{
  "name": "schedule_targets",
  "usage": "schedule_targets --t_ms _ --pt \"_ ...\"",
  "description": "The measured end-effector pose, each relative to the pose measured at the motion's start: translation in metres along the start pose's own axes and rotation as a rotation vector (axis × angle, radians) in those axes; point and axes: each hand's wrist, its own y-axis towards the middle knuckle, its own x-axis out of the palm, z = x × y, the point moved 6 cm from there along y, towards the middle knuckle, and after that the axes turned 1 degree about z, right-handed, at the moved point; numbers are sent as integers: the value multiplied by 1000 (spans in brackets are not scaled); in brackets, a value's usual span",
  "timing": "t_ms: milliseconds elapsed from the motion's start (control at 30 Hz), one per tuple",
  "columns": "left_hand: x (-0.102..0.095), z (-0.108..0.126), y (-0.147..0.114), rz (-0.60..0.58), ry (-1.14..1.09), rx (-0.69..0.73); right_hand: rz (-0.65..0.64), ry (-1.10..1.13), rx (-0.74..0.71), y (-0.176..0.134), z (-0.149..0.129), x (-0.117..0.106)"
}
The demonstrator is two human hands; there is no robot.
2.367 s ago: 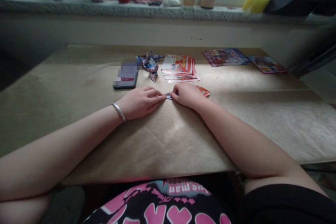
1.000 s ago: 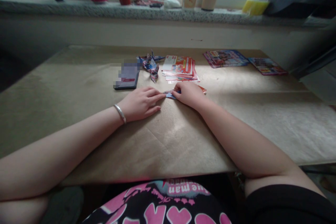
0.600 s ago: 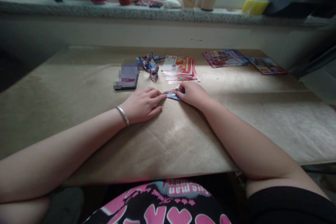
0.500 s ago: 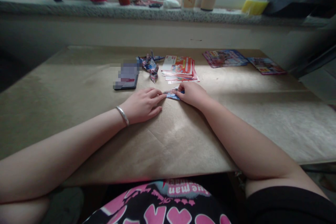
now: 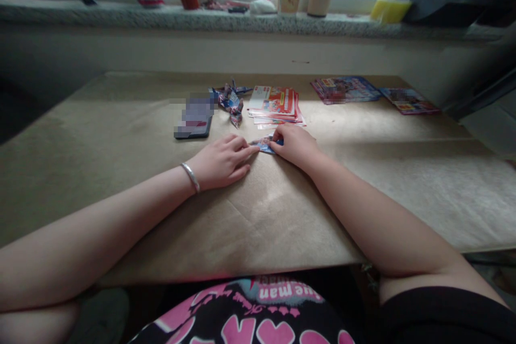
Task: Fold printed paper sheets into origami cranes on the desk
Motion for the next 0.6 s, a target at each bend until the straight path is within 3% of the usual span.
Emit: schedule_targets --t_ms 133,267,600 --pt "0 2 0 4 12 2 112 -109 -211 -6 -12 -11" --pt "-2 1 -1 5 28 -13 99 -192 -417 -12 -25 -13" --pt "-4 1 -2 97 -37 48 94 -167 -478 -10 -24 -9"
